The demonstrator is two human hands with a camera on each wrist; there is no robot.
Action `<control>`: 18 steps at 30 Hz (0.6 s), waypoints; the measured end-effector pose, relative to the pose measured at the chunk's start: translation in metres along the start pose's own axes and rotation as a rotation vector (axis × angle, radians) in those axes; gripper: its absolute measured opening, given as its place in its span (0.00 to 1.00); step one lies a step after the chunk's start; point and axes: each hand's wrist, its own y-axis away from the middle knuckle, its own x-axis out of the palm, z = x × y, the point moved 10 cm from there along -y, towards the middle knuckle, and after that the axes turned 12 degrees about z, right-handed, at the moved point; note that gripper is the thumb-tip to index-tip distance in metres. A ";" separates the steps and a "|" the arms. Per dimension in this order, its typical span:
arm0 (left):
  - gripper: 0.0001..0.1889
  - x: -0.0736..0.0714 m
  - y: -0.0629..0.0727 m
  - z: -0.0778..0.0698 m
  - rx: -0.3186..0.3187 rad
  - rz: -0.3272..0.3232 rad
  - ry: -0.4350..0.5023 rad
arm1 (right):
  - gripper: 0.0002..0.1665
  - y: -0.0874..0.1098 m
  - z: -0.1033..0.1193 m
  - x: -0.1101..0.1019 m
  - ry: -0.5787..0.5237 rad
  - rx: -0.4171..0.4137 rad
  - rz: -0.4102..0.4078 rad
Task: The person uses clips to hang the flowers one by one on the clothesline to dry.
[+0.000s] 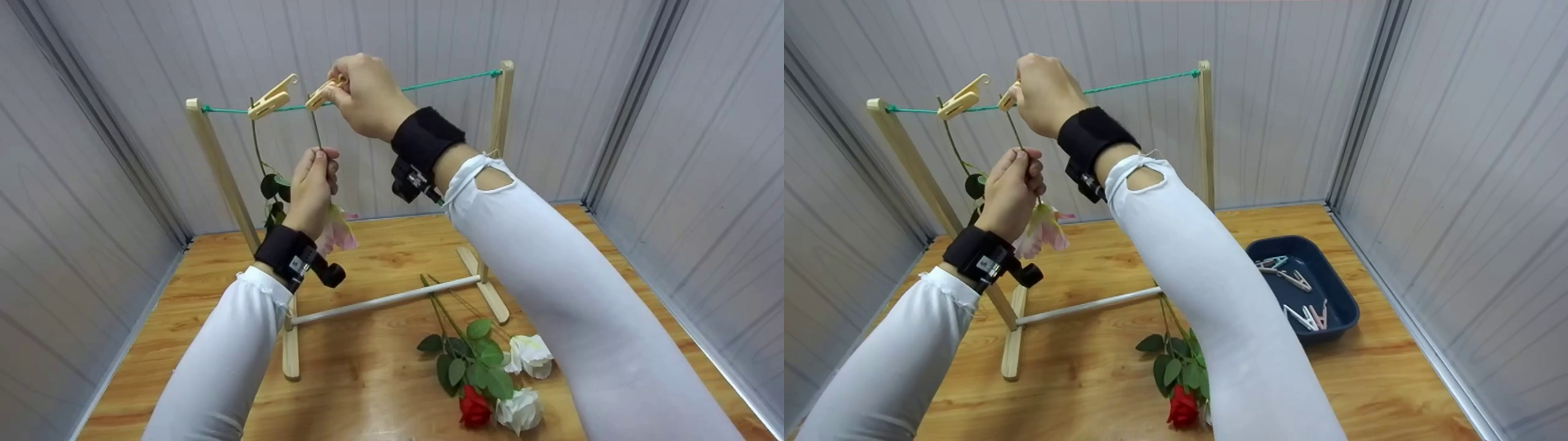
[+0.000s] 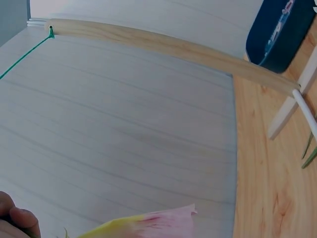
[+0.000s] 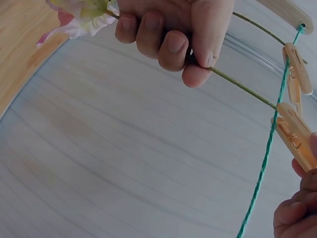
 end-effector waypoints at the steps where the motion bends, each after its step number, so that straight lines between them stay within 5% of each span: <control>1: 0.16 0.000 0.000 0.001 -0.002 -0.002 0.003 | 0.18 -0.001 -0.001 0.002 -0.006 0.008 0.007; 11: 0.15 -0.001 0.001 0.005 0.004 -0.021 0.026 | 0.21 -0.001 -0.012 0.010 -0.045 0.072 0.081; 18: 0.15 0.001 0.004 0.001 0.037 -0.022 -0.020 | 0.27 0.003 -0.012 0.006 -0.030 0.032 0.071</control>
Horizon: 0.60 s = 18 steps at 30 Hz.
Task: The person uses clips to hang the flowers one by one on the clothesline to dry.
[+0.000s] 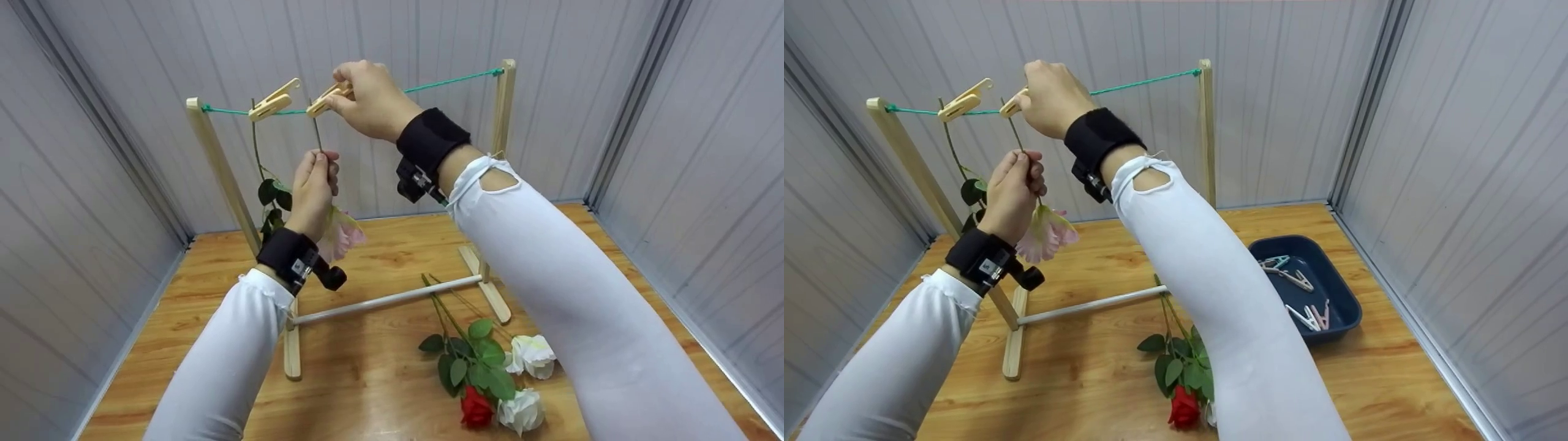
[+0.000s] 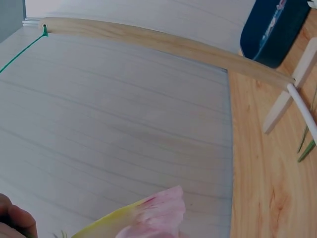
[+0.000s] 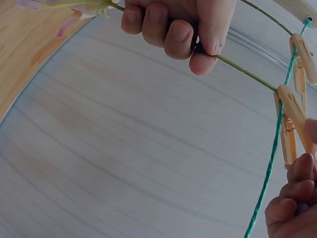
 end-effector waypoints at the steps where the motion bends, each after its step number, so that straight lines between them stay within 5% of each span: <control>1: 0.15 0.000 0.000 -0.002 0.012 0.001 -0.016 | 0.28 0.001 0.000 -0.002 -0.007 -0.008 -0.013; 12: 0.17 0.008 0.005 -0.021 0.109 -0.008 -0.072 | 0.34 0.023 -0.008 -0.021 0.011 -0.107 -0.173; 18: 0.31 0.010 0.017 -0.048 0.194 -0.066 -0.273 | 0.18 0.041 -0.026 -0.029 -0.023 -0.152 -0.224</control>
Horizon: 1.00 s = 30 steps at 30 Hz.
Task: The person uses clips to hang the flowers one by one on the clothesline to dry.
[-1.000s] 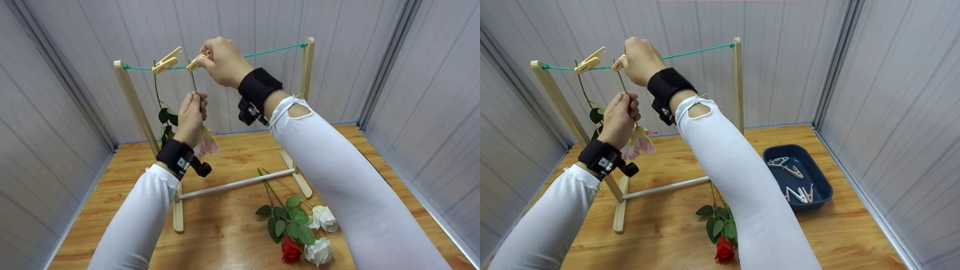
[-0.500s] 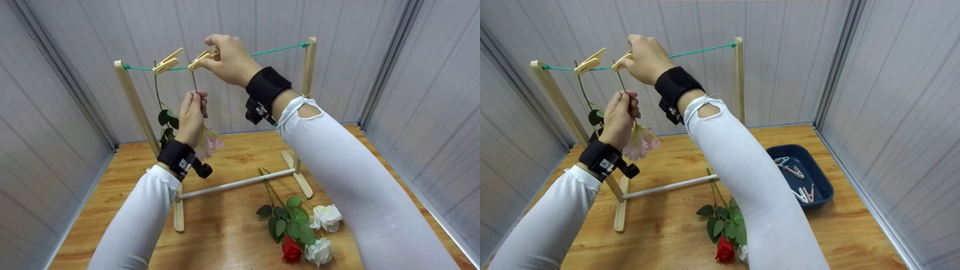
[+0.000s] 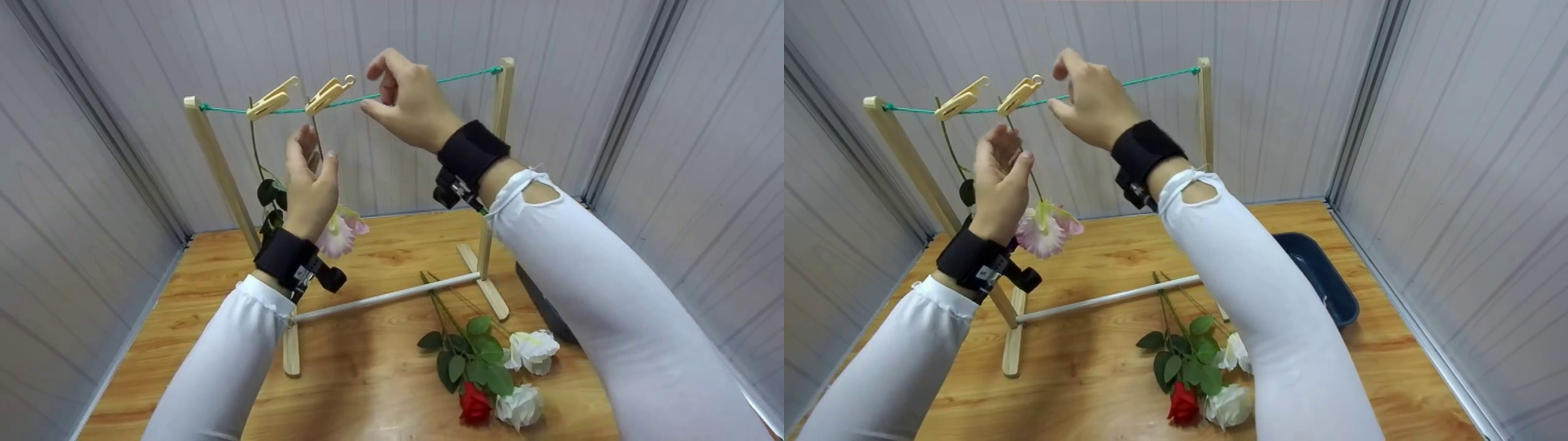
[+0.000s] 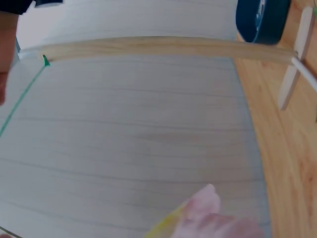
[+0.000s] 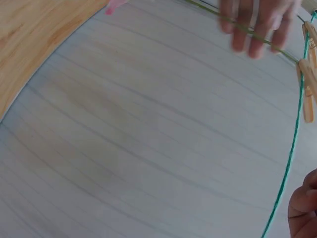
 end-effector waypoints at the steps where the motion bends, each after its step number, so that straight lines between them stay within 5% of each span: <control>1: 0.32 -0.002 0.002 -0.006 0.025 -0.026 -0.028 | 0.15 0.004 -0.003 -0.001 -0.006 -0.011 -0.004; 6: 0.24 -0.008 0.014 -0.028 0.152 -0.136 -0.121 | 0.10 0.026 -0.021 -0.006 -0.018 -0.053 0.003; 10: 0.14 -0.004 0.025 -0.035 0.227 -0.123 -0.157 | 0.18 0.048 -0.040 -0.015 0.004 -0.064 0.002; 19: 0.09 0.018 0.043 -0.023 0.305 0.067 -0.351 | 0.20 0.115 -0.110 -0.032 0.066 0.019 0.018; 30: 0.11 0.063 0.073 0.029 0.208 0.352 -0.334 | 0.17 0.206 -0.208 -0.033 0.149 0.219 0.011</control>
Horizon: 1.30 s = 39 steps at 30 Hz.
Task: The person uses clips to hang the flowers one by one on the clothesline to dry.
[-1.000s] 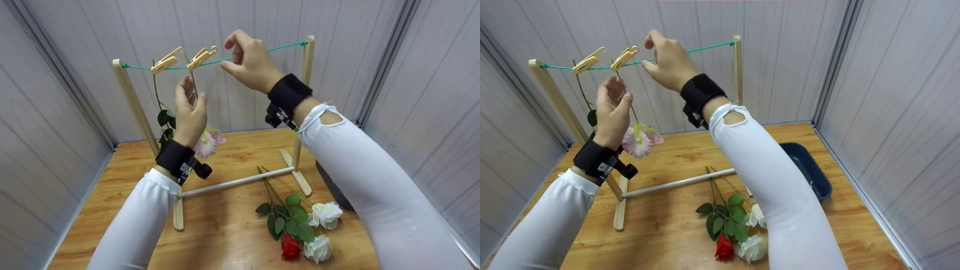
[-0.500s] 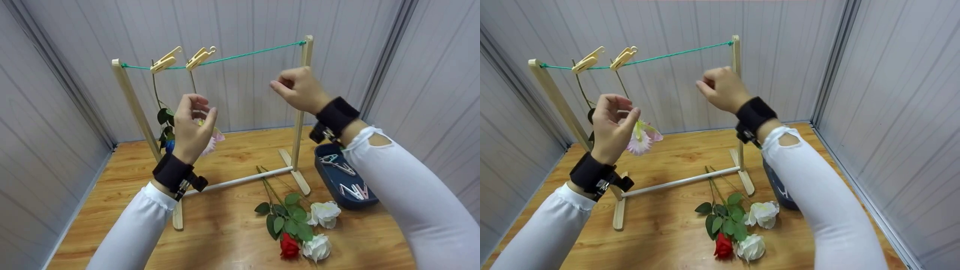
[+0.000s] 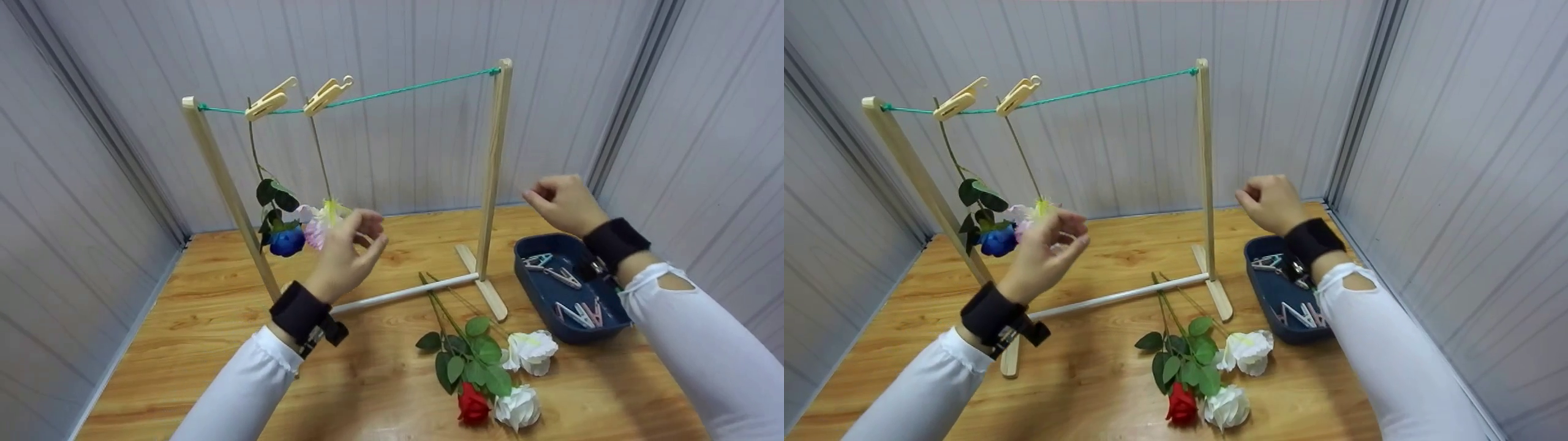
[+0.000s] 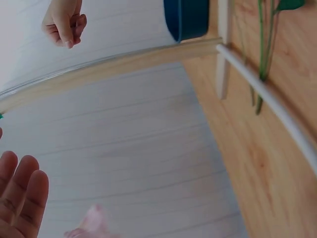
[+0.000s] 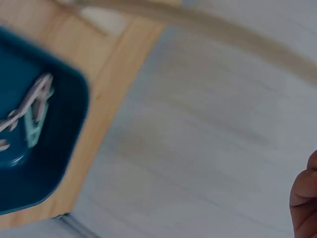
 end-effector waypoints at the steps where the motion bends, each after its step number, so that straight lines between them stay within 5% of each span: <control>1: 0.11 0.006 0.003 0.003 -0.008 0.015 0.001 | 0.16 0.005 -0.010 0.002 0.005 0.025 0.012; 6: 0.11 0.025 0.015 0.020 -0.053 0.069 0.008 | 0.11 0.024 -0.059 0.025 0.025 0.193 0.173; 12: 0.17 0.053 0.031 0.042 -0.169 0.218 0.075 | 0.24 0.049 -0.110 0.061 0.038 0.381 0.421; 16: 0.19 0.074 0.044 0.055 -0.253 0.323 0.105 | 0.27 0.066 -0.137 0.081 0.080 0.463 0.521; 21: 0.18 0.090 0.054 0.063 -0.276 0.382 0.098 | 0.22 0.085 -0.160 0.104 0.067 0.543 0.618; 29: 0.17 0.109 0.065 0.073 -0.306 0.467 0.128 | 0.19 0.101 -0.167 0.118 0.147 0.609 0.671; 39: 0.15 0.118 0.075 0.078 -0.317 0.471 0.115 | 0.21 0.105 -0.184 0.131 0.166 0.608 0.627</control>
